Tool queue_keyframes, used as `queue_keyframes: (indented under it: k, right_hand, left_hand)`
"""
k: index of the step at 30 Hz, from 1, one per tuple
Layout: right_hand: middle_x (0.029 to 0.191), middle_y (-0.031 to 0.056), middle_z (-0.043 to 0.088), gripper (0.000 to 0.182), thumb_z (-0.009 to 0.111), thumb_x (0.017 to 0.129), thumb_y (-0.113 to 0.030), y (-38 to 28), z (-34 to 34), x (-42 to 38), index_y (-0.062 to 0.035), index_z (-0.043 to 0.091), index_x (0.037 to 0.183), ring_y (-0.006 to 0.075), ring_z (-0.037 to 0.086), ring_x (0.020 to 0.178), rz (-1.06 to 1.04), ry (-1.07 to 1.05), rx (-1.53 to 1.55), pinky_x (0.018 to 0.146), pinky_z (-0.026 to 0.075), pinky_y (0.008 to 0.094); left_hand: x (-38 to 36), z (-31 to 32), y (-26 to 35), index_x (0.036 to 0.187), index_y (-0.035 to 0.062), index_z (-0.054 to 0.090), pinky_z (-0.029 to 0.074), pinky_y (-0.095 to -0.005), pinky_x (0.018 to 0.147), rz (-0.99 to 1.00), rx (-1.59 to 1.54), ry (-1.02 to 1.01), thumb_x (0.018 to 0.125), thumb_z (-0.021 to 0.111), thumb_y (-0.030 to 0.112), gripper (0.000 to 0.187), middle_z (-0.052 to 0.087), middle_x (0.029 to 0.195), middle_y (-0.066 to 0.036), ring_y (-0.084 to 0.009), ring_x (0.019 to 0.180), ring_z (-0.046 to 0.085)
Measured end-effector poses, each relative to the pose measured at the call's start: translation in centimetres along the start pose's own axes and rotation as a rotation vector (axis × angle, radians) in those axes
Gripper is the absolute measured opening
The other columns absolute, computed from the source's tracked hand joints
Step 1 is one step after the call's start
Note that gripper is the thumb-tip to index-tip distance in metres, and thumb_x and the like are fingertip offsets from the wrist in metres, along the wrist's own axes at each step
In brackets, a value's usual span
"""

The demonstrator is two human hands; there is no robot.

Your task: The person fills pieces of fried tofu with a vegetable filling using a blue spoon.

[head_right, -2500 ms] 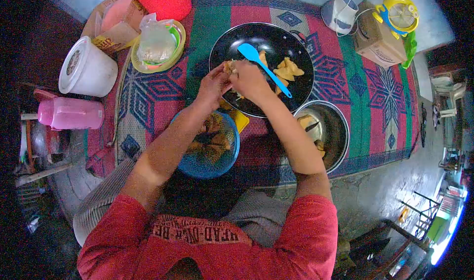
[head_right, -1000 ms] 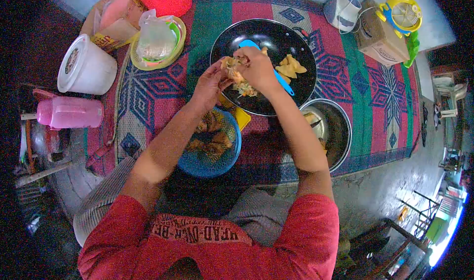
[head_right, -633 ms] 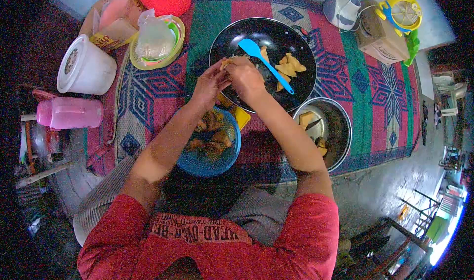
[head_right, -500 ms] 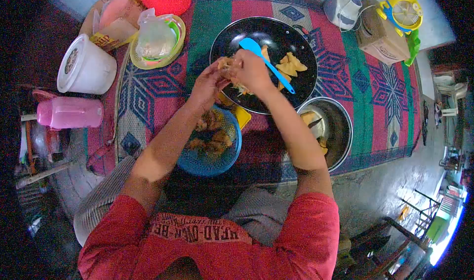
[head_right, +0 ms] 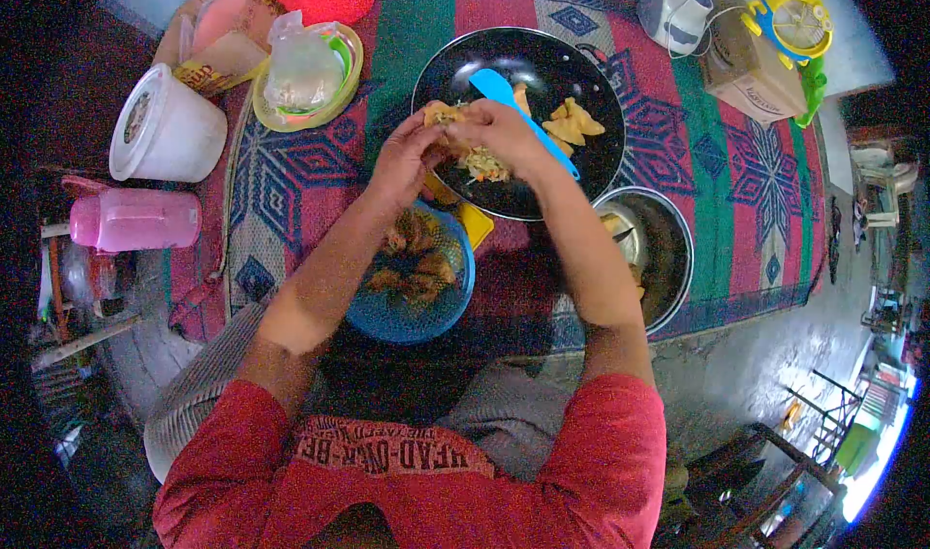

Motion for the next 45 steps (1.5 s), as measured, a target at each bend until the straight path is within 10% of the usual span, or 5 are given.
queue_keyframes:
  k: [2,7,15,35,45]
  right_hand:
    - [0.075,0.0021,0.057,0.025,0.068,0.068,-0.019,0.8,-1.3,0.3,-0.0013,0.058,0.082,0.0089,0.051,0.067,0.173,-0.056,0.271,0.059,0.042,0.0222]
    - [0.081,0.0152,0.059,0.020,0.064,0.064,-0.017,9.2,-1.2,1.9,-0.0101,0.061,0.082,0.0299,0.058,0.069,0.005,-0.114,-0.722,0.063,0.047,0.0363]
    - [0.077,0.0177,0.059,0.020,0.060,0.067,-0.018,11.6,1.2,1.8,-0.0063,0.059,0.084,0.0316,0.058,0.073,-0.009,0.021,-0.970,0.067,0.046,0.0413]
    - [0.067,0.0035,0.058,0.011,0.062,0.072,-0.008,0.4,-2.8,-1.5,-0.0007,0.059,0.079,0.0095,0.054,0.058,0.181,-0.118,0.340,0.054,0.043,0.0213]
    - [0.071,0.0131,0.056,0.011,0.056,0.074,-0.012,-4.8,0.4,-3.8,-0.0009,0.056,0.076,0.0304,0.055,0.062,-0.433,0.284,-0.607,0.055,0.043,0.0371]
  left_hand:
    - [0.2,-0.5,0.7,0.114,0.0043,0.046,0.048,-0.0278,0.075,0.007,0.010,0.042,0.079,0.053,0.004,0.036,0.053,0.103,-0.007,-0.0156,0.090,0.054]
    - [0.0,-1.6,0.9,0.113,0.0049,0.046,0.048,-0.0285,0.075,0.002,-0.020,0.077,0.078,0.053,0.005,0.036,0.053,0.104,-0.007,-0.0156,0.092,0.054]
    - [-0.3,-2.3,0.1,0.114,0.0053,0.045,0.048,-0.0290,0.075,-0.044,-0.018,0.146,0.077,0.054,0.004,0.038,0.053,0.103,-0.006,-0.0161,0.090,0.054]
    - [-0.3,-0.3,-1.3,0.117,0.0070,0.042,0.045,-0.0314,0.078,-0.032,0.038,0.148,0.079,0.051,0.006,0.039,0.051,0.105,-0.007,-0.0185,0.094,0.052]
    - [-0.6,1.2,-0.8,0.117,0.0069,0.042,0.047,-0.0263,0.075,-0.021,0.078,0.101,0.082,0.049,0.006,0.036,0.052,0.104,-0.006,-0.0156,0.091,0.053]
Point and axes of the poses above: each hand's wrist, its own x-axis towards the middle knuckle, its own z-axis out of the palm, y = z × x, the point moved 5 cm from there along x, towards the middle knuckle
